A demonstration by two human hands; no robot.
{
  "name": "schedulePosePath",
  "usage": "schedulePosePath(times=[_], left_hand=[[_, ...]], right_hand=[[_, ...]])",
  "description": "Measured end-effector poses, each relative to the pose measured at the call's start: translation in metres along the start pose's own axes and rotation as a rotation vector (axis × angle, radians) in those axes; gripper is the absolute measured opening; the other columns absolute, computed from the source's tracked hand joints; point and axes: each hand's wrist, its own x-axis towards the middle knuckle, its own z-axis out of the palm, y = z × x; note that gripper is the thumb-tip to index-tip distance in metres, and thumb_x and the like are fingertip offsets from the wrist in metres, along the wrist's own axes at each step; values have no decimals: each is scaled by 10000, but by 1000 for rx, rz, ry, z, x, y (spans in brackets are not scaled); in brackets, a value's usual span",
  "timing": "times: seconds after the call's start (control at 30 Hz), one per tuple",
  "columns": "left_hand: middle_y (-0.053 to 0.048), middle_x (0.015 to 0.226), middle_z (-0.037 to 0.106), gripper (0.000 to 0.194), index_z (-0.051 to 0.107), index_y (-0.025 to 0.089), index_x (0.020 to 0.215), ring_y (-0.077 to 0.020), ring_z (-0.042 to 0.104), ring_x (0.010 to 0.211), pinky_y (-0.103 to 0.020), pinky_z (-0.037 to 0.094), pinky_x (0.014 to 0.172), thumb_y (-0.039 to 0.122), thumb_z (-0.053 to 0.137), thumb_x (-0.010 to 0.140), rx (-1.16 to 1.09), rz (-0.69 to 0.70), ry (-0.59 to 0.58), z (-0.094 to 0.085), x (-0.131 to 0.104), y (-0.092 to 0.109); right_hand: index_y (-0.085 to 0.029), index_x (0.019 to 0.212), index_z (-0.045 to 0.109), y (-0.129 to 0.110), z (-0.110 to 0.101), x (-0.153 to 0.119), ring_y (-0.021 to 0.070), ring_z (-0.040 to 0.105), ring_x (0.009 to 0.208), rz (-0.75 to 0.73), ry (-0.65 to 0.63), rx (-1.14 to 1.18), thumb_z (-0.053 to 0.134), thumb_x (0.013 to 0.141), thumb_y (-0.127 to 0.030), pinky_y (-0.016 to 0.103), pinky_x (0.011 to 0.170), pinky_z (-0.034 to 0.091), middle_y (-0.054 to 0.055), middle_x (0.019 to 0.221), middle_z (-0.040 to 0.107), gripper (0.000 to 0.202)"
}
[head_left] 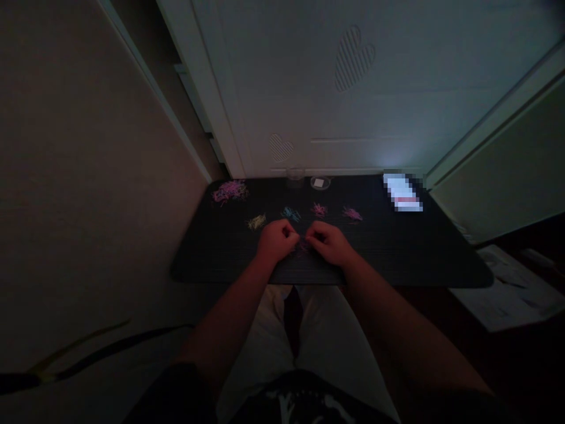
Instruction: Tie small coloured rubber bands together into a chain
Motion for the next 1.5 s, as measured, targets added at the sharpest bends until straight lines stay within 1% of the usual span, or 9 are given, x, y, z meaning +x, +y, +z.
schedulePosePath(times=[0.17, 0.33, 0.47, 0.6, 0.7, 0.83, 1.03, 1.23, 1.5], left_hand=[[24, 580, 566, 73, 568, 165, 614, -109, 498, 549, -234, 367, 541, 206, 541, 669, -40, -54, 67, -1, 1, 1], [29, 587, 554, 62, 558, 157, 629, -100, 493, 553, -218, 372, 537, 192, 527, 668, -187, -63, 90, -1, 3, -5], [21, 604, 560, 50, 565, 149, 638, -96, 488, 558, -213, 377, 542, 167, 521, 655, -249, 38, -22, -4, 2, -7], [12, 638, 571, 52, 596, 152, 643, -109, 510, 611, -223, 383, 580, 151, 544, 632, -123, 196, -189, -6, -1, -5], [12, 642, 574, 61, 601, 153, 649, -113, 512, 620, -224, 377, 576, 147, 541, 646, -74, 216, -217, -7, -1, -5], [9, 664, 606, 94, 613, 151, 708, -109, 527, 614, -219, 395, 574, 157, 520, 705, -109, 156, -192, -5, -1, -6], [-6, 811, 664, 274, 658, 183, 968, -111, 555, 667, -228, 437, 631, 323, 623, 735, -136, 173, -134, -4, -2, -3], [3, 722, 666, 179, 680, 177, 841, -99, 558, 611, -219, 427, 598, 310, 573, 786, -127, 140, -149, -3, -2, -2], [-5, 710, 650, 164, 644, 162, 797, -106, 557, 618, -217, 423, 576, 306, 568, 786, -157, 128, -103, -3, -2, -4]], right_hand=[[-184, 697, 538, 0, 0, 0, 140, 501, 690, -5, 0, 7, 522, 770, -165, 264, 636, 375, 10, 707, 534, 77], [-184, 694, 535, 0, -1, 0, 138, 490, 677, 5, 4, 20, 523, 768, -178, 262, 618, 366, 9, 706, 531, 75], [-182, 693, 533, -1, -1, -1, 134, 481, 655, 22, 24, 19, 523, 766, -174, 260, 607, 360, 5, 690, 528, 74], [-181, 692, 543, -1, -1, 0, 140, 501, 686, 17, 45, 12, 515, 768, -175, 262, 632, 373, 10, 692, 543, 81], [-178, 691, 544, 3, 0, 0, 134, 497, 670, 59, 111, 27, 527, 761, -197, 255, 618, 375, 7, 687, 544, 75], [-175, 700, 553, 7, 0, 0, 125, 485, 624, 130, 186, 88, 543, 762, -239, 249, 588, 374, -4, 660, 529, 89], [-175, 699, 591, 3, 2, 0, 132, 517, 664, 43, 96, 25, 554, 768, -222, 256, 613, 384, 14, 698, 574, 91], [-173, 727, 604, 3, 1, 0, 135, 524, 668, 53, 99, 7, 556, 775, -227, 257, 612, 390, 19, 710, 590, 87], [-176, 746, 592, 3, 2, 0, 129, 518, 643, 109, 115, 23, 538, 777, -227, 246, 595, 393, 8, 696, 583, 81]])
